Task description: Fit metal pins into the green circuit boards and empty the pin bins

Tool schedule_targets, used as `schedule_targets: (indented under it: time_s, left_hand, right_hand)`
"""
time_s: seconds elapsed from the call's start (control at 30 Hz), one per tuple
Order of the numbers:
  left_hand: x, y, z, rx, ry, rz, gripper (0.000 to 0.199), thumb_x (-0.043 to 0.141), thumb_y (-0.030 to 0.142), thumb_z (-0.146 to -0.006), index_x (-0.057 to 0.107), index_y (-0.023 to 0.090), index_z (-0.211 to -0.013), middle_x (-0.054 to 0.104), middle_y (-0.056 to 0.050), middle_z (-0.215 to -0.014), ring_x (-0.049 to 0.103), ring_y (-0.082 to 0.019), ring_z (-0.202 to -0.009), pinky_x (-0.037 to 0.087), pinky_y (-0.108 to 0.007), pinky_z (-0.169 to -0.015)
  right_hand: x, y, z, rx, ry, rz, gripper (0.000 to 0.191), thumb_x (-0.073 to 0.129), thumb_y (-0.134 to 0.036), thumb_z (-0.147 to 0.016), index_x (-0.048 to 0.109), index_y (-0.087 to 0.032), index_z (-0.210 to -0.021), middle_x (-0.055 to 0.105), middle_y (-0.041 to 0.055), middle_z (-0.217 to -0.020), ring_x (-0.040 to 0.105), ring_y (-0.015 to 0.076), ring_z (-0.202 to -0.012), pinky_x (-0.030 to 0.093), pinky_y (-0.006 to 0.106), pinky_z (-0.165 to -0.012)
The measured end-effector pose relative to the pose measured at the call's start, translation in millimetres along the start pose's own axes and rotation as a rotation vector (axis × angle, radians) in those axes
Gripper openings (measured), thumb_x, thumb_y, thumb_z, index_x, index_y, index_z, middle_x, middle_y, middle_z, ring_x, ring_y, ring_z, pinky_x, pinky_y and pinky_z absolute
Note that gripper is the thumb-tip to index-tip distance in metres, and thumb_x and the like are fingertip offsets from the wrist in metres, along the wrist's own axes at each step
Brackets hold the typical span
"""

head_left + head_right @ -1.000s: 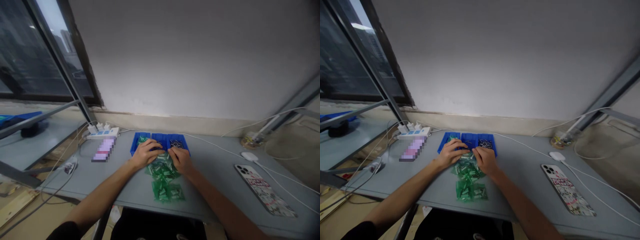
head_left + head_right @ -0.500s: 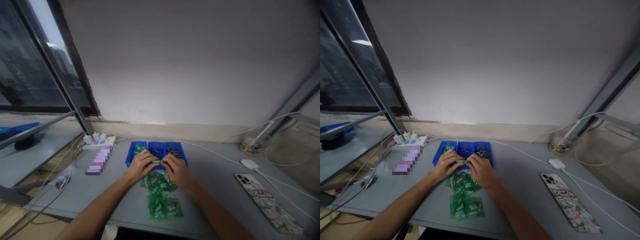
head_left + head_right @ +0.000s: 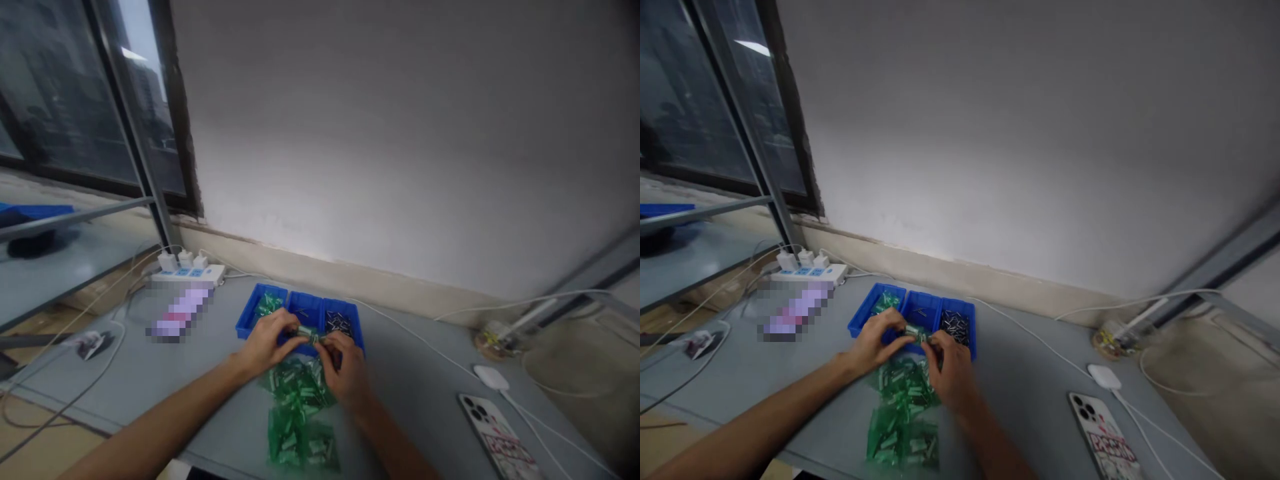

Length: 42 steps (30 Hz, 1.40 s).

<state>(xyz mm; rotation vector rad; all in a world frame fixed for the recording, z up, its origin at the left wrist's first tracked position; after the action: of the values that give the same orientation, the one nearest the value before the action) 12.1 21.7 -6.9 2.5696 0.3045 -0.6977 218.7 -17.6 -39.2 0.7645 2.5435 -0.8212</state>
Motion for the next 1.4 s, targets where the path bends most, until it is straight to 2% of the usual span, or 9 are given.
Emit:
schedule_targets:
  time_s: [0.13, 0.33, 0.6, 0.73, 0.83, 0.9, 1.07, 1.17, 1.4]
  left_hand:
    - [-2.1, 1.6, -0.5, 0.023, -0.056, 0.022, 0.01, 0.063, 0.027, -0.095, 0.061, 0.018, -0.094, 0.063, -0.005, -0.085, 0.059, -0.017, -0.085, 0.05, -0.03, -0.078]
    - [-10.2, 13.2, -7.3, 0.007, -0.112, -0.017, 0.013, 0.052, 0.022, -0.099, 0.063, 0.017, -0.104, 0.065, -0.007, -0.093, 0.059, -0.019, -0.091, 0.049, -0.033, -0.085]
    - [-5.4, 7.4, -6.0, 0.017, -0.195, -0.018, 0.02, 0.051, 0.021, -0.099, 0.062, 0.017, -0.114, 0.067, -0.008, -0.099, 0.06, -0.019, -0.095, 0.05, -0.033, -0.086]
    - [-4.9, 8.7, -7.6, 0.086, -0.131, -0.063, 0.016, 0.06, 0.028, -0.097, 0.067, 0.018, -0.107, 0.066, -0.005, -0.086, 0.058, -0.018, -0.083, 0.048, -0.034, -0.082]
    - [-4.2, 11.2, -7.9, 0.112, -0.069, -0.067, 0.012, 0.063, 0.026, -0.095, 0.068, 0.019, -0.103, 0.068, -0.006, -0.093, 0.059, -0.019, -0.09, 0.047, -0.037, -0.085]
    - [-1.8, 10.5, -6.4, 0.076, -0.051, -0.033, 0.011, 0.064, 0.028, -0.095, 0.066, 0.019, -0.102, 0.069, -0.005, -0.094, 0.06, -0.019, -0.09, 0.049, -0.035, -0.085]
    - [1.6, 5.8, -2.6, -0.087, 0.045, 0.028, 0.024, 0.071, 0.039, -0.089, 0.06, 0.018, -0.092, 0.063, -0.002, -0.083, 0.06, -0.015, -0.076, 0.05, -0.028, -0.071]
    - [-0.7, 8.7, -4.8, -0.043, -0.039, 0.027, 0.014, 0.066, 0.031, -0.094, 0.064, 0.018, -0.089, 0.065, -0.004, -0.086, 0.059, -0.017, -0.084, 0.05, -0.03, -0.078]
    - [-0.1, 5.9, -6.2, 0.067, -0.158, 0.036, 0.024, 0.047, 0.017, -0.101, 0.066, 0.02, -0.116, 0.072, -0.008, -0.108, 0.06, -0.021, -0.101, 0.051, -0.041, -0.093]
  right_hand:
    - [-5.8, -12.1, -4.5, -0.034, -0.098, 0.071, 0.015, 0.051, -0.021, -0.097, 0.059, -0.024, -0.109, 0.07, 0.0024, -0.08, 0.065, 0.0158, -0.065, 0.05, 0.028, -0.066]
    - [-16.9, -9.1, -11.4, 0.05, -0.081, 0.097, 0.028, 0.042, -0.02, -0.098, 0.06, -0.024, -0.119, 0.072, 0.0053, -0.094, 0.067, 0.0178, -0.075, 0.052, 0.031, -0.071]
    - [-19.4, 0.9, -11.9, -0.033, -0.094, 0.09, 0.022, 0.049, -0.019, -0.097, 0.065, -0.023, -0.111, 0.072, 0.0044, -0.093, 0.068, 0.0174, -0.084, 0.052, 0.03, -0.077]
    - [-22.2, -3.0, -14.2, -0.068, -0.08, 0.069, 0.014, 0.055, -0.024, -0.097, 0.068, -0.022, -0.1, 0.067, 0.005, -0.092, 0.065, 0.0161, -0.082, 0.051, 0.028, -0.075]
    - [-22.2, -7.9, -15.6, -0.064, -0.042, 0.028, 0.012, 0.057, -0.024, -0.096, 0.068, -0.022, -0.095, 0.066, 0.0059, -0.095, 0.065, 0.0161, -0.084, 0.052, 0.029, -0.077]
    - [-19.8, -11.4, -15.9, -0.009, -0.03, -0.032, 0.009, 0.057, -0.024, -0.096, 0.066, -0.022, -0.097, 0.068, 0.0052, -0.094, 0.066, 0.0159, -0.083, 0.053, 0.028, -0.076]
    - [-16.0, -16.2, -14.3, 0.207, 0.016, -0.191, 0.02, 0.061, -0.028, -0.093, 0.055, -0.021, -0.112, 0.069, 0.0, -0.081, 0.062, 0.0109, -0.054, 0.049, 0.022, -0.053]
    - [-19.7, -14.6, -9.9, 0.072, -0.062, -0.076, 0.009, 0.057, -0.024, -0.095, 0.06, -0.022, -0.103, 0.07, -0.0003, -0.077, 0.063, 0.0113, -0.057, 0.049, 0.023, -0.058]
    - [-26.2, -0.9, 6.6, -0.197, -0.088, 0.136, 0.031, 0.05, -0.011, -0.094, 0.06, -0.023, -0.121, 0.076, 0.0027, -0.096, 0.071, 0.0146, -0.075, 0.053, 0.026, -0.072]
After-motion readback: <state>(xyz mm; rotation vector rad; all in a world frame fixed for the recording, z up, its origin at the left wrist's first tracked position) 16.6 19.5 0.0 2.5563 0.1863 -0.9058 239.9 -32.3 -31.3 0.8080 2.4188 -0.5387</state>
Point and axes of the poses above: each hand's wrist, its own z-axis away from the middle knuckle, its own x-axis out of the palm, y = z × x, the point moved 1 cm from there along -z, towards the middle knuckle
